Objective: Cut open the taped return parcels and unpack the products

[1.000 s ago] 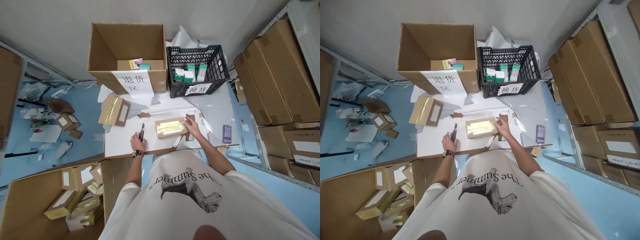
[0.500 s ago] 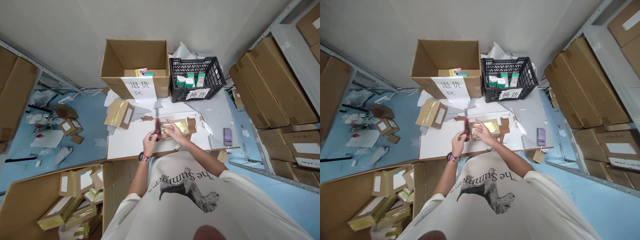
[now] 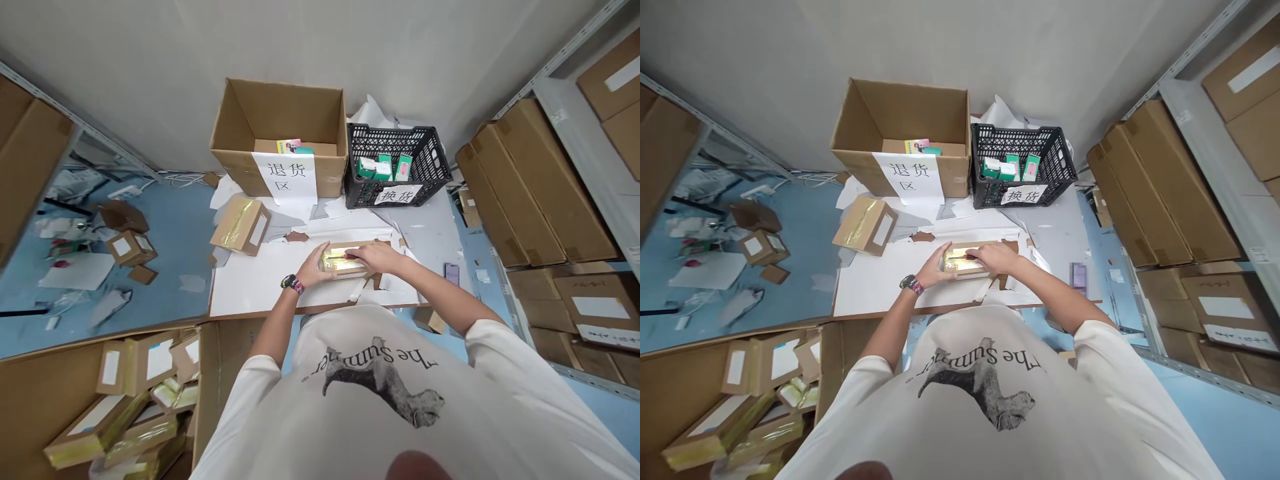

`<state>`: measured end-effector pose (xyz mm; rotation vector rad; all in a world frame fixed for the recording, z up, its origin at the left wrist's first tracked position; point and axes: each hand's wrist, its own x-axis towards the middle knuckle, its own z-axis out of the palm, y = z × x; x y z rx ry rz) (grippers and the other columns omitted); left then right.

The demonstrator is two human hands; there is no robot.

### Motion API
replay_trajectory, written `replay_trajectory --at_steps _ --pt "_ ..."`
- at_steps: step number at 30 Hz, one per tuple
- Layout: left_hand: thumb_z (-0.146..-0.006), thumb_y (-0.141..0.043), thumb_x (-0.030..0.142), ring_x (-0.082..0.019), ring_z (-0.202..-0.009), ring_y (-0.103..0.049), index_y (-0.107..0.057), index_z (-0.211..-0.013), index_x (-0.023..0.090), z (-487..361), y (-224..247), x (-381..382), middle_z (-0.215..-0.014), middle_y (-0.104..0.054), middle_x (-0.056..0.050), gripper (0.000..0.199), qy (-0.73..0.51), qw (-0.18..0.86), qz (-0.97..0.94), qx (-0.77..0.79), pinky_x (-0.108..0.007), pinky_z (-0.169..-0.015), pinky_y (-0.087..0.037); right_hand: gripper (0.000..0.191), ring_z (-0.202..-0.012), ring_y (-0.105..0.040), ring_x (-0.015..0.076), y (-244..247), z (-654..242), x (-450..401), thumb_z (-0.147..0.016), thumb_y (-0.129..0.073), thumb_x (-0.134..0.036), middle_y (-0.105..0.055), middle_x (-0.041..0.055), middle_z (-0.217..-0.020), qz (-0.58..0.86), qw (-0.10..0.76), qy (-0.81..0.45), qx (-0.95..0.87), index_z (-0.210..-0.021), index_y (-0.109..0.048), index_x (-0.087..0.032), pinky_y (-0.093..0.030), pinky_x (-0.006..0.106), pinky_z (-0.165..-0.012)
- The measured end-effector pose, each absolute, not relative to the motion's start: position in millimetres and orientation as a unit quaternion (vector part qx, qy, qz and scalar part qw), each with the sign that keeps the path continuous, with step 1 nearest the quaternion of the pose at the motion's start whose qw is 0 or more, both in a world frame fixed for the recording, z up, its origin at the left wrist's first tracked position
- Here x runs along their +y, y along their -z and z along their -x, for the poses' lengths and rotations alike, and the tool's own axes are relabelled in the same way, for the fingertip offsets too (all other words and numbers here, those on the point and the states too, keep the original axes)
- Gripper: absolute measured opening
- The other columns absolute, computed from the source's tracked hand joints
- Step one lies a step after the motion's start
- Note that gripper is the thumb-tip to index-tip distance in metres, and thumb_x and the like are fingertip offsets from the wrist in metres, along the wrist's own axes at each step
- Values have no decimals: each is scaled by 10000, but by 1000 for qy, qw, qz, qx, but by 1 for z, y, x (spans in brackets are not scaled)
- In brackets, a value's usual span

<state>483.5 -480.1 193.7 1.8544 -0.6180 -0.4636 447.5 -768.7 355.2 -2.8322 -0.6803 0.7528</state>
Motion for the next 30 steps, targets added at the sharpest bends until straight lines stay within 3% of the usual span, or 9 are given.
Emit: replay_trajectory --at_steps 10,18,25,30 --pt "-740 -984 487 -432 -1626 -505 -411 -1790 253 -475 -185 -476 -1771 -489 -169 1219 182 546 -786 -226 -607 -1346 -454 442 -1133 -824 328 -352 -466 -742 -1149 -532 -278 -858 164 -1225 924 -21 -253 -286 -1568 -667 -241 -547 364 -958" --pt "-701 -986 464 -427 -1597 -532 -442 -1764 249 -473 -183 -478 -1739 -517 -162 1213 163 537 -799 -217 -598 -1349 -460 423 -1128 -827 327 -347 -472 -747 -1180 -477 -319 -864 157 -1210 920 -15 -250 -300 -1545 -680 -249 -539 377 -963" --pt "-713 -968 487 -423 -1547 -580 -468 -1740 214 -478 -176 -475 -1710 -550 -181 1173 171 531 -803 -211 -571 -1257 -556 399 -1179 -820 342 -361 -491 -721 -1134 -518 -224 -860 205 -1223 912 -33 -274 -305 -1446 -763 -184 -536 403 -1016" --pt "-686 -969 477 -418 -1511 -617 -479 -1733 228 -475 -166 -473 -1684 -582 -169 1183 175 530 -806 -196 -581 -1261 -559 375 -1193 -813 345 -359 -502 -713 -1099 -539 -186 -852 224 -1210 903 -60 -286 -315 -1353 -812 -142 -554 398 -987"
